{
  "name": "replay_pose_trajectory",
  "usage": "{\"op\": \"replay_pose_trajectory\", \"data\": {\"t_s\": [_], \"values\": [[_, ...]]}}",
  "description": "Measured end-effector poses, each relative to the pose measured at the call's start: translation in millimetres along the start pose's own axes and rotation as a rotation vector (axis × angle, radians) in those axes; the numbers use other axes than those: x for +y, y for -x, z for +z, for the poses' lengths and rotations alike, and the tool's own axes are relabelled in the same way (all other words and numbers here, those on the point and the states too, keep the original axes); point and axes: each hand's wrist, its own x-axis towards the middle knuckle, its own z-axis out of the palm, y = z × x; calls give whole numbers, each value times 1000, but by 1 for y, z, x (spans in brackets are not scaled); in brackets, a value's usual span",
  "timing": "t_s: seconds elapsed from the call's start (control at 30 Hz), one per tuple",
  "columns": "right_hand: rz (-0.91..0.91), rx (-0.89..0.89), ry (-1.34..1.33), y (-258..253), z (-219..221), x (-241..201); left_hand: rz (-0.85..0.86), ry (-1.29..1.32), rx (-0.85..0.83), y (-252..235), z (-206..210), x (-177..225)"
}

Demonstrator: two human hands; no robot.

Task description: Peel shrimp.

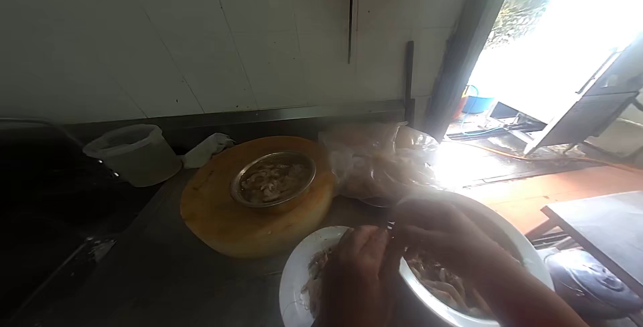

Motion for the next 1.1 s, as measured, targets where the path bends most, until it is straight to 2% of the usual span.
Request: {"op": "replay_pose_trajectory", "data": {"t_s": [0.2,0.37,0.47,0.57,0.63,0.7,0.77,0.9,1.03,1.1], "values": [[57,-49,28,-12,18,7,45,-105,6,13,-17,-20],[41,16,-60,-22,45,16,-39,-55,5,33,-37,-38],[12,53,-32,-23,51,23,-233,154,-24,44,-53,-50],[-40,-54,339,-19,56,28,-571,555,-70,45,-73,-54],[-99,-36,567,-13,68,30,-746,823,-51,43,-80,-55],[-240,1,569,-8,79,36,-843,990,-32,41,-83,-50],[-352,-11,412,-5,88,38,-863,1067,-28,40,-80,-45],[-481,79,253,-3,103,48,-766,1061,-67,42,-72,-41],[-524,108,204,0,98,56,-646,926,-112,45,-69,-41],[-527,101,170,3,94,58,-647,933,-100,45,-67,-41]]}}
